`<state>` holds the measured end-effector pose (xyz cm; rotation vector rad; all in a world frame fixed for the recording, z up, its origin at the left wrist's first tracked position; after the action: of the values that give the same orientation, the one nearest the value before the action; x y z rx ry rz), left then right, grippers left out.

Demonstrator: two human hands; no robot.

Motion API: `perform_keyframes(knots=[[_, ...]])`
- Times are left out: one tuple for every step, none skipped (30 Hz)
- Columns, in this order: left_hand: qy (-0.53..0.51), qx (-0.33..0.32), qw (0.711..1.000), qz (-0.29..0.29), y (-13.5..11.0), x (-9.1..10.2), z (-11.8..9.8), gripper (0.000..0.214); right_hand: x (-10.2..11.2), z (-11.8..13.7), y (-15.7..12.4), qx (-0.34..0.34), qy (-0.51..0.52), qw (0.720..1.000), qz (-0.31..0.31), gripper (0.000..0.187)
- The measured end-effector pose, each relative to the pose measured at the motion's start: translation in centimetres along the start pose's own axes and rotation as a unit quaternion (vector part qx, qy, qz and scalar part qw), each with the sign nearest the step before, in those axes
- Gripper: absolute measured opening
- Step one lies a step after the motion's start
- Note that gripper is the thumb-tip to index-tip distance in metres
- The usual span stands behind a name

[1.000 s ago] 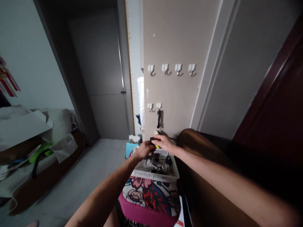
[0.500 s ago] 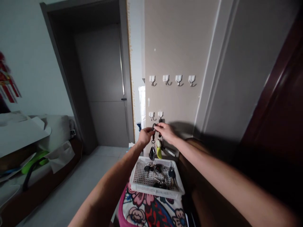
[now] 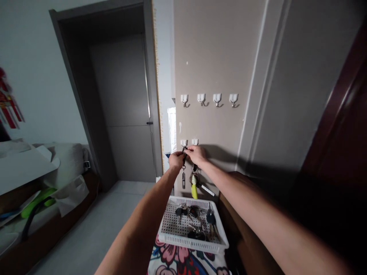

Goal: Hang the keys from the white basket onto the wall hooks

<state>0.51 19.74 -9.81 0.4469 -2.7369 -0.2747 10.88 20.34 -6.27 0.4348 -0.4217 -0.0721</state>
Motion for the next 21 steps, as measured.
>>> perform_keyframes(knots=[[-0.001,0.007,1.0,-0.006,0.1,-0.1,0.3,0.025,-0.1,-0.3,0.1,0.002,0.0,1.0,-0.002,0.019],[-0.006,0.015,1.0,-0.014,0.2,-0.1,0.6,0.024,-0.2,-0.5,0.3,0.004,0.0,1.0,-0.005,0.019],[-0.011,0.022,1.0,-0.02,0.3,-0.2,0.8,0.023,-0.3,-0.6,0.3,0.006,0.001,1.0,-0.009,0.019],[-0.016,0.023,0.999,-0.021,0.4,-0.2,1.0,0.023,-0.4,-0.6,0.4,0.008,0.003,1.0,-0.011,0.019],[-0.019,0.023,0.999,-0.021,0.4,-0.3,1.0,0.023,-0.5,-0.6,0.5,0.008,0.004,1.0,-0.011,0.018],[-0.022,0.022,0.999,-0.021,0.5,-0.4,1.0,0.023,-0.5,-0.5,0.5,0.008,0.006,1.0,-0.008,0.018],[-0.023,0.022,0.999,-0.022,0.6,-0.4,1.1,0.023,-0.6,-0.5,0.6,0.006,0.006,1.0,-0.005,0.018],[-0.022,0.022,0.999,-0.025,0.8,-0.4,1.1,0.023,-0.6,-0.4,0.6,0.003,0.002,1.0,-0.003,0.017],[-0.019,0.024,0.999,-0.027,0.9,-0.4,1.1,0.022,-0.5,-0.3,0.6,0.001,-0.006,1.0,-0.004,0.017],[-0.014,0.025,0.999,-0.029,1.1,-0.3,1.2,0.022,-0.5,-0.2,0.7,0.001,-0.019,1.0,-0.009,0.017],[-0.008,0.026,0.999,-0.032,1.3,-0.3,1.3,0.022,-0.4,-0.2,0.7,0.003,-0.037,0.999,-0.017,0.017],[-0.001,0.028,0.999,-0.035,1.4,-0.3,1.3,0.022,-0.2,-0.1,0.7,0.007,-0.056,0.998,-0.026,0.016],[0.007,0.028,0.999,-0.036,1.5,-0.3,1.4,0.022,-0.2,-0.1,0.6,0.013,-0.076,0.996,-0.033,0.016],[0.015,0.029,0.999,-0.038,1.7,-0.3,1.5,0.022,-0.1,0.0,0.6,0.021,-0.094,0.995,-0.038,0.016],[0.023,0.03,0.998,-0.04,1.7,-0.3,1.5,0.022,-0.1,0.0,0.5,0.028,-0.11,0.993,-0.042,0.015],[0.031,0.029,0.998,-0.041,1.8,-0.4,1.6,0.022,0.0,0.1,0.5,0.034,-0.124,0.991,-0.044,0.015],[0.038,0.028,0.998,-0.043,1.8,-0.4,1.6,0.022,0.0,0.1,0.4,0.04,-0.138,0.989,-0.045,0.015],[0.044,0.026,0.998,-0.044,1.7,-0.4,1.5,0.022,0.0,0.2,0.3,0.045,-0.15,0.987,-0.046,0.015],[0.049,0.025,0.998,-0.044,1.7,-0.3,1.4,0.022,0.0,0.3,0.3,0.05,-0.162,0.985,-0.044,0.015],[0.053,0.024,0.997,-0.044,1.5,-0.3,1.3,0.022,-0.1,0.4,0.2,0.054,-0.172,0.983,-0.043,0.015],[0.056,0.025,0.997,-0.044,1.4,-0.1,1.2,0.022,-0.1,0.5,0.1,0.056,-0.179,0.981,-0.041,0.015]])
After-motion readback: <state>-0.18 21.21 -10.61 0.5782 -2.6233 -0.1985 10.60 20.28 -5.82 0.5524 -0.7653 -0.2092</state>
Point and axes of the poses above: each hand's wrist, its own y-axis towards the middle knuckle, its own x-axis out of the back of the hand, z = x × y, the point moved 6 cm from there along y, towards the middle knuckle, and after that the axes turned 9 degrees about y, right-handed, at the moved point
